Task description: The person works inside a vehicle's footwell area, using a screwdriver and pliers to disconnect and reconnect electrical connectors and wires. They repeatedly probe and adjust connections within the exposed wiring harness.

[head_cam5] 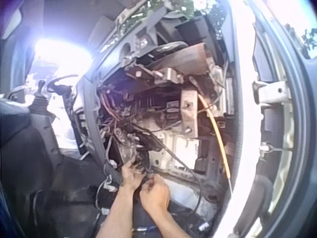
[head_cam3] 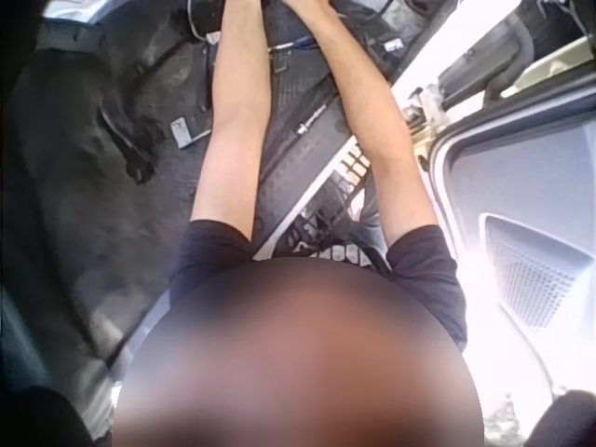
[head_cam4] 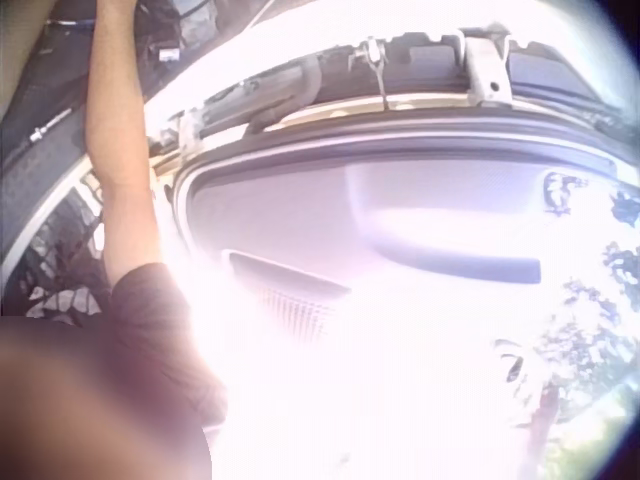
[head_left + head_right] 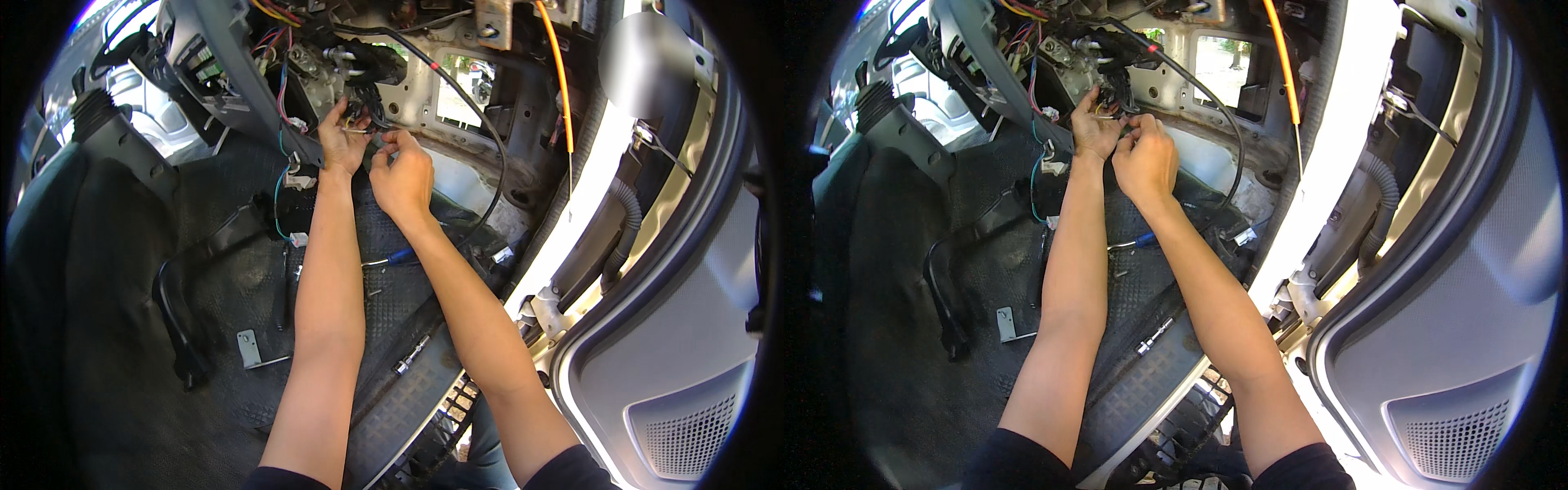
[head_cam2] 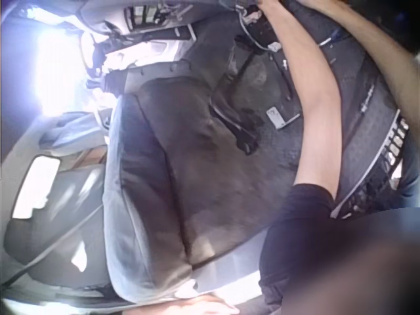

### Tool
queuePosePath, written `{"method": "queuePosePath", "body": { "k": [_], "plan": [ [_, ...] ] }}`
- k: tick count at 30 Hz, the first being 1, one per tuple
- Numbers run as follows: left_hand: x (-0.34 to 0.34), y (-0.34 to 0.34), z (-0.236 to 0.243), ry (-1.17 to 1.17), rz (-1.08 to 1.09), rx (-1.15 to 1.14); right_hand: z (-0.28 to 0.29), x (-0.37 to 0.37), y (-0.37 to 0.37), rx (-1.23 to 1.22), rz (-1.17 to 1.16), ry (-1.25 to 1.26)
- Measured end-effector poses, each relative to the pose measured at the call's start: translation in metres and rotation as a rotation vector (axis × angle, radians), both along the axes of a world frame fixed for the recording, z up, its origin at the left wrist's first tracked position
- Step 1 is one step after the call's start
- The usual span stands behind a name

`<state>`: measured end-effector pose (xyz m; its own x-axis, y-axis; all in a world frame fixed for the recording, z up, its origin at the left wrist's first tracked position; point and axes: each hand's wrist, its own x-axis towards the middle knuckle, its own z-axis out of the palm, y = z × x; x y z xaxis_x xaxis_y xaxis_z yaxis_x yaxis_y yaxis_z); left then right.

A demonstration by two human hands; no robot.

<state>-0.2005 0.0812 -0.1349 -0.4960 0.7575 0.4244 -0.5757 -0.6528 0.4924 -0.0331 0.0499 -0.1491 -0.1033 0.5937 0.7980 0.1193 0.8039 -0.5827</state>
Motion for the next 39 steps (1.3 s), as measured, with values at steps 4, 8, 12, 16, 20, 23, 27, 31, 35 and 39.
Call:
{"method": "queuePosePath", "body": {
  "k": [4, 8, 12, 16, 20, 23, 27, 31, 35, 39],
  "plan": [
    [0.003, 0.0, 0.003, -0.055, 0.019, -0.008, 0.001, 0.001, 0.0, -0.026, -0.029, 0.008],
    [0.005, -0.003, 0.008, -0.034, -0.098, 0.073, 0.0, 0.001, -0.002, -0.06, 0.003, 0.004],
    [0.004, -0.002, 0.011, 0.031, -0.084, 0.039, 0.002, 0.001, -0.004, -0.053, 0.018, 0.026],
    [0.0, -0.005, 0.013, 0.116, -0.207, 0.112, 0.003, 0.001, -0.005, -0.055, 0.04, 0.044],
    [0.002, -0.011, 0.015, 0.105, -0.134, 0.118, -0.001, 0.0, -0.001, -0.097, 0.05, 0.024],
    [0.006, -0.017, 0.016, 0.088, -0.11, 0.143, -0.001, -0.004, 0.007, -0.16, 0.053, 0.015],
    [0.009, -0.02, 0.019, 0.112, -0.029, 0.116, 0.012, -0.024, 0.025, -0.202, 0.175, 0.046],
    [0.011, -0.016, 0.025, 0.051, 0.125, 0.197, 0.028, -0.063, 0.038, -0.359, 0.334, 0.178],
    [0.01, -0.014, 0.024, 0.054, 0.172, 0.182, 0.022, -0.086, 0.047, -0.468, 0.612, 0.389],
    [0.001, -0.009, 0.024, 0.036, 0.242, 0.21, 0.021, -0.095, 0.047, -0.24, 0.662, 0.377]
  ]
}}
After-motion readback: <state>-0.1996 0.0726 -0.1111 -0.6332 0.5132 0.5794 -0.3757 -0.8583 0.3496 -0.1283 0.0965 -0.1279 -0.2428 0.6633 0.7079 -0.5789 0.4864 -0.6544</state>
